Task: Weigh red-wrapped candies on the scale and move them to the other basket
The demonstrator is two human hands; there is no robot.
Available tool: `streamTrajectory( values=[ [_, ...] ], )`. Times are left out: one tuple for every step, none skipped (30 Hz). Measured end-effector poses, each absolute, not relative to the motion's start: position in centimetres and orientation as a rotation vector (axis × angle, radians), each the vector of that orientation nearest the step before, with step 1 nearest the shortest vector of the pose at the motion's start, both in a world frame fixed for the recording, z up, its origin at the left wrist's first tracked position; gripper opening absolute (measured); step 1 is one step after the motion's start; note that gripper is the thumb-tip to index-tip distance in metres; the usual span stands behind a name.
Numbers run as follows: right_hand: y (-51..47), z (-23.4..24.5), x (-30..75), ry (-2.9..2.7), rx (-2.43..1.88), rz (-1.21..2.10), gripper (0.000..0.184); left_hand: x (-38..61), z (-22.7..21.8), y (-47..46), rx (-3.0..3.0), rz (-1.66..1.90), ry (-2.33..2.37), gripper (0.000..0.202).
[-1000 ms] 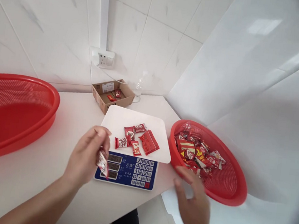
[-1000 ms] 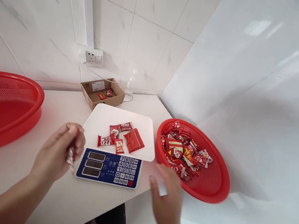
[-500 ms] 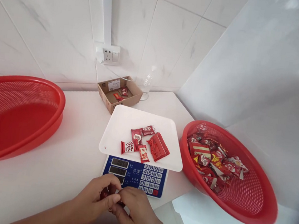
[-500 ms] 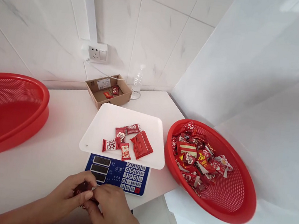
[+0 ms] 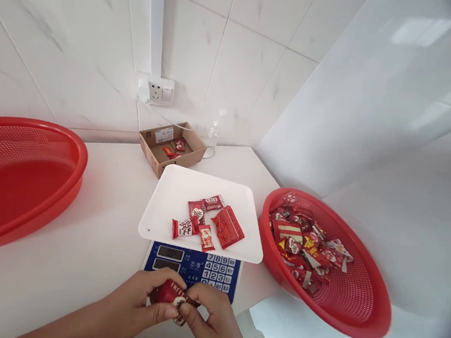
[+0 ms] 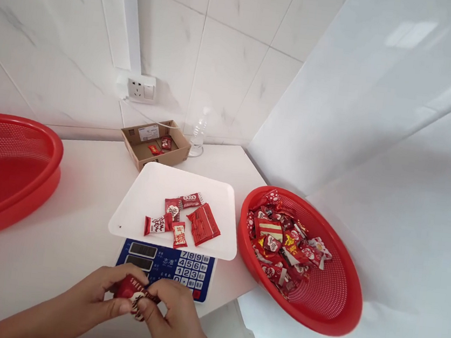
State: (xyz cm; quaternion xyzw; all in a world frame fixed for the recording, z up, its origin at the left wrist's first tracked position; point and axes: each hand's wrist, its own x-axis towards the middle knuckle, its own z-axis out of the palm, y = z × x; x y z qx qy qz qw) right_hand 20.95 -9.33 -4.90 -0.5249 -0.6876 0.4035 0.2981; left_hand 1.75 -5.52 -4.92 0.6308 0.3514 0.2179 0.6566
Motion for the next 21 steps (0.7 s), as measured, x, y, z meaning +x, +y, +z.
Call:
streamTrajectory(
  values=[
    [-9.1, -4.9, 21.6, -1.797, -1.407, 1.007, 0.034, 1.6, -5.0, -5.3, 1.527, 0.527, 0.855, 0.034],
    [-8.9, -4.9, 22.5, -1.752, -1.437, 0.931, 0.035, 1.5, -5.1, -5.2, 1.617, 0.565, 0.914, 0.034],
    [-8.6, -4.8, 23.6, -1.689, -1.487, 0.84, 0.037, 1.3, -5.3, -5.0, 1.694, 0.613, 0.973, 0.033],
    [-8.2, -4.6, 24.9, -1.6, -1.565, 0.738, 0.038, 1.0, -5.5, -4.7, 1.766, 0.665, 1.027, 0.031],
    [-7.9, -4.3, 26.3, -1.522, -1.645, 0.645, 0.038, 0.7, -5.6, -4.5, 1.839, 0.716, 1.075, 0.028],
    [-7.5, -3.9, 27.7, -1.418, -1.744, 0.523, 0.04, 0.3, -5.7, -4.3, 1.911, 0.763, 1.117, 0.025],
    [-7.2, -3.4, 29.1, -1.277, -1.87, 0.368, 0.044, -0.1, -5.7, -4.0, 1.982, 0.809, 1.153, 0.023],
    [-6.9, -2.9, 30.3, -1.137, -1.994, 0.219, 0.049, -0.5, -5.6, -3.7, 2.05, 0.856, 1.19, 0.022],
    [-6.6, -2.4, 31.4, -1.028, -2.08, 0.1, 0.053, -1.1, -5.3, -3.4, 2.116, 0.887, 1.231, 0.022],
    [-6.3, -2.0, 32.3, -0.967, -2.141, 0.019, 0.057, -1.7, -5.0, -3.0, 2.184, 0.907, 1.279, 0.023],
    [-6.1, -1.6, 33.0, -0.946, -2.185, -0.039, 0.062, -2.4, -4.7, -2.6, 2.252, 0.923, 1.344, 0.024],
    [-6.0, -1.5, 33.5, -0.962, -2.215, -0.071, 0.067, -3.3, -4.3, -2.1, 2.318, 0.926, 1.427, 0.026],
    [-5.8, -1.4, 33.7, -1.003, -2.24, -0.073, 0.071, -4.3, -4.0, -1.7, 2.381, 0.917, 1.526, 0.03],
    [-5.7, -1.6, 33.8, -1.054, -2.267, -0.051, 0.074, -5.5, -3.8, -1.2, 2.436, 0.896, 1.641, 0.034],
    [-5.7, -1.9, 33.9, -1.112, -2.299, 0.001, 0.075, -6.8, -3.7, -0.8, 2.482, 0.851, 1.768, 0.039],
    [-5.6, -2.2, 33.8, -1.167, -2.342, 0.075, 0.074, -8.2, -3.7, -0.4, 2.516, 0.787, 1.898, 0.044],
    [-5.6, -2.6, 33.7, -1.219, -2.392, 0.157, 0.071, -9.6, -3.8, -0.1, 2.535, 0.684, 2.025, 0.048],
    [-5.5, -3.0, 33.6, -1.267, -2.447, 0.227, 0.067, -11.0, -4.0, 0.0, 2.525, 0.562, 2.14, 0.051],
    [-5.5, -3.4, 33.5, -1.31, -2.498, 0.268, 0.064, -12.1, -4.2, 0.1, 2.489, 0.456, 2.222, 0.053],
    [-5.4, -3.7, 33.5, -1.349, -2.538, 0.276, 0.062, -13.1, -4.4, 0.0, 2.438, 0.38, 2.276, 0.054],
    [-5.4, -4.0, 33.5, -1.386, -2.563, 0.259, 0.061, -13.7, -4.6, -0.1, 2.394, 0.347, 2.299, 0.055]
  ],
)
